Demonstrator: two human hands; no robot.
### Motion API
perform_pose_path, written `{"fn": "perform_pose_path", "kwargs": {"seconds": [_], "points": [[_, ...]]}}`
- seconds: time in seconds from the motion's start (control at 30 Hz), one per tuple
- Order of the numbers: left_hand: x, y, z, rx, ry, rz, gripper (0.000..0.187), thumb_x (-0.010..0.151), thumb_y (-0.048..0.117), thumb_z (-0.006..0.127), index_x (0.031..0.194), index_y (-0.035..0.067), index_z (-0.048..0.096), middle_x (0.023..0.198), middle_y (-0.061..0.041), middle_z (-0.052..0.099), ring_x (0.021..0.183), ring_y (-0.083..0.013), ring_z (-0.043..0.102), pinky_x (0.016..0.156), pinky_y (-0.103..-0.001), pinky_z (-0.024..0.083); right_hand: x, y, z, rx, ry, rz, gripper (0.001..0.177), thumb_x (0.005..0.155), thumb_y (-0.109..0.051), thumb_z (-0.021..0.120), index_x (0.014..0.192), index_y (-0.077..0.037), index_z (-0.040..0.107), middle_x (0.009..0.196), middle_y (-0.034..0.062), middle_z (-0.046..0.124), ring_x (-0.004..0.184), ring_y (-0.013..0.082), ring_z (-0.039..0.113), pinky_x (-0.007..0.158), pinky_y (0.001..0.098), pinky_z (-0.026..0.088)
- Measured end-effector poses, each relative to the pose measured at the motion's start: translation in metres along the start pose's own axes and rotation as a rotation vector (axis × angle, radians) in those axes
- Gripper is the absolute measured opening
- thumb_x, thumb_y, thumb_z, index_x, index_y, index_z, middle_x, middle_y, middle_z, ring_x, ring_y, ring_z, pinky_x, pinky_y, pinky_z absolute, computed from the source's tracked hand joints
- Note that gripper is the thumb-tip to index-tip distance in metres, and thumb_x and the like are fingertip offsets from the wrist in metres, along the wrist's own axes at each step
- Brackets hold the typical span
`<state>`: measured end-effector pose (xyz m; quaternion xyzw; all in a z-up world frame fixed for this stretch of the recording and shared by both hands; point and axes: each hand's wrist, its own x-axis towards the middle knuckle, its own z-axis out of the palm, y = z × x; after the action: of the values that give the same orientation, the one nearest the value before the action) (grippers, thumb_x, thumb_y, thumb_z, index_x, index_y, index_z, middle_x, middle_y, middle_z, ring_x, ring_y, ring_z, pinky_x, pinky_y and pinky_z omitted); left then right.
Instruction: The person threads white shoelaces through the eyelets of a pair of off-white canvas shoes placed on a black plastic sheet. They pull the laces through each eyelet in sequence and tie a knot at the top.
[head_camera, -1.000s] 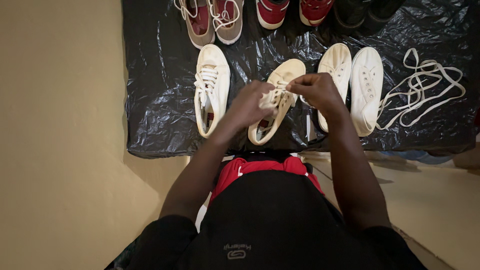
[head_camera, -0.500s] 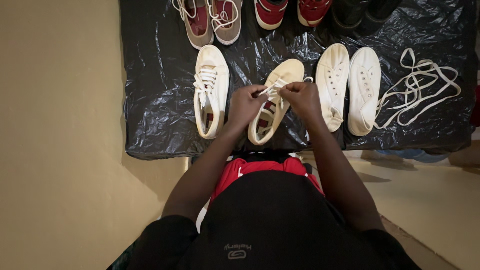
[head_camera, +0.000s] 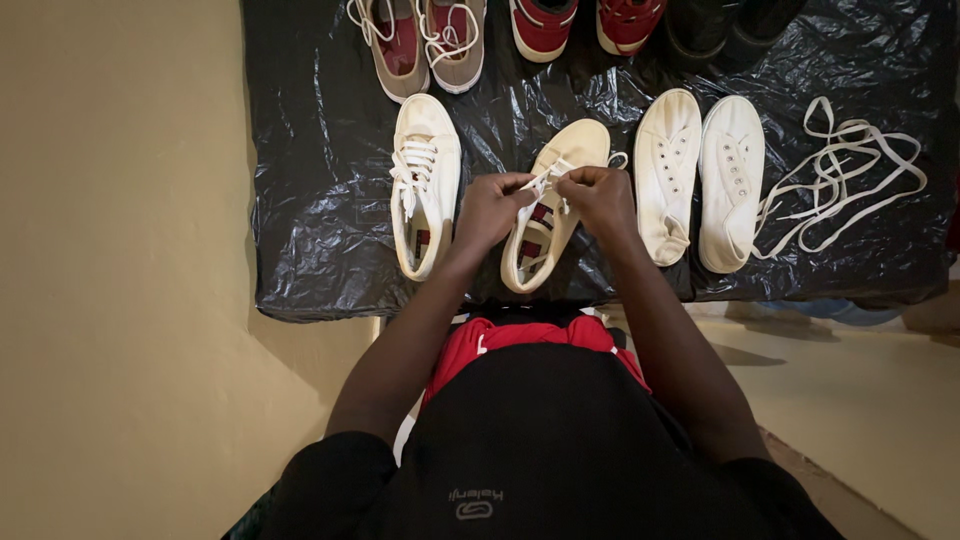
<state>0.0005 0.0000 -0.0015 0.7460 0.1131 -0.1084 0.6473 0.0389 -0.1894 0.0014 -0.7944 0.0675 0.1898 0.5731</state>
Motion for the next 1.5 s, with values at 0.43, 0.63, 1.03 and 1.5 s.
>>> {"fn": "perform_pose_path", "kwargs": {"seconds": [0.43, 0.63, 1.03, 1.5], "points": [[0.018, -0.008, -0.002, -0.063, -0.038, -0.121, 0.027, 0.095, 0.028, 0.073, 0.11, 0.006, 0.08, 0.082, -0.005, 0.074, 0.062, -0.0079, 0.063, 0.058, -0.026, 0.052, -0.007, -0.015, 0.005, -0.128, 0.026, -0.057, 0.024, 0.088, -0.018, 0.079, 0.1, 0.003, 0.078, 0.077, 0.009, 0.075, 0.06, 0.0096, 0.066, 0.054, 0.026, 0.052], [0.031, 0.004, 0.007, 0.019, 0.091, -0.021, 0.02, 0.098, 0.023, 0.064, 0.102, 0.007, 0.075, 0.094, -0.01, 0.078, 0.074, -0.0143, 0.071, 0.068, -0.028, 0.06, -0.009, -0.026, -0.013, -0.365, 0.04, -0.238, 0.031, 0.094, -0.028, 0.084, 0.111, -0.003, 0.079, 0.093, 0.0025, 0.07, 0.075, 0.0127, 0.066, 0.063, 0.0282, 0.055], [-0.01, 0.111, -0.029, -0.918, -0.494, 0.322, 0.022, 0.112, 0.019, 0.056, 0.125, 0.001, 0.057, 0.125, -0.024, 0.07, 0.11, -0.0311, 0.075, 0.099, -0.048, 0.062, -0.025, -0.065, -0.007, -0.103, -0.154, -0.524, 0.029, 0.101, -0.014, 0.065, 0.128, -0.003, 0.072, 0.103, 0.0054, 0.078, 0.082, 0.0117, 0.076, 0.071, 0.0265, 0.063], [0.035, 0.005, 0.002, 0.033, -0.019, 0.314, 0.012, 0.107, 0.017, 0.063, 0.108, 0.01, 0.073, 0.101, -0.004, 0.076, 0.089, -0.0124, 0.073, 0.078, -0.027, 0.062, -0.012, -0.086, -0.104, 1.079, -0.227, -0.57, 0.019, 0.111, -0.026, 0.06, 0.11, -0.007, 0.065, 0.098, 0.0099, 0.072, 0.088, 0.0206, 0.074, 0.075, 0.0338, 0.059]]}}
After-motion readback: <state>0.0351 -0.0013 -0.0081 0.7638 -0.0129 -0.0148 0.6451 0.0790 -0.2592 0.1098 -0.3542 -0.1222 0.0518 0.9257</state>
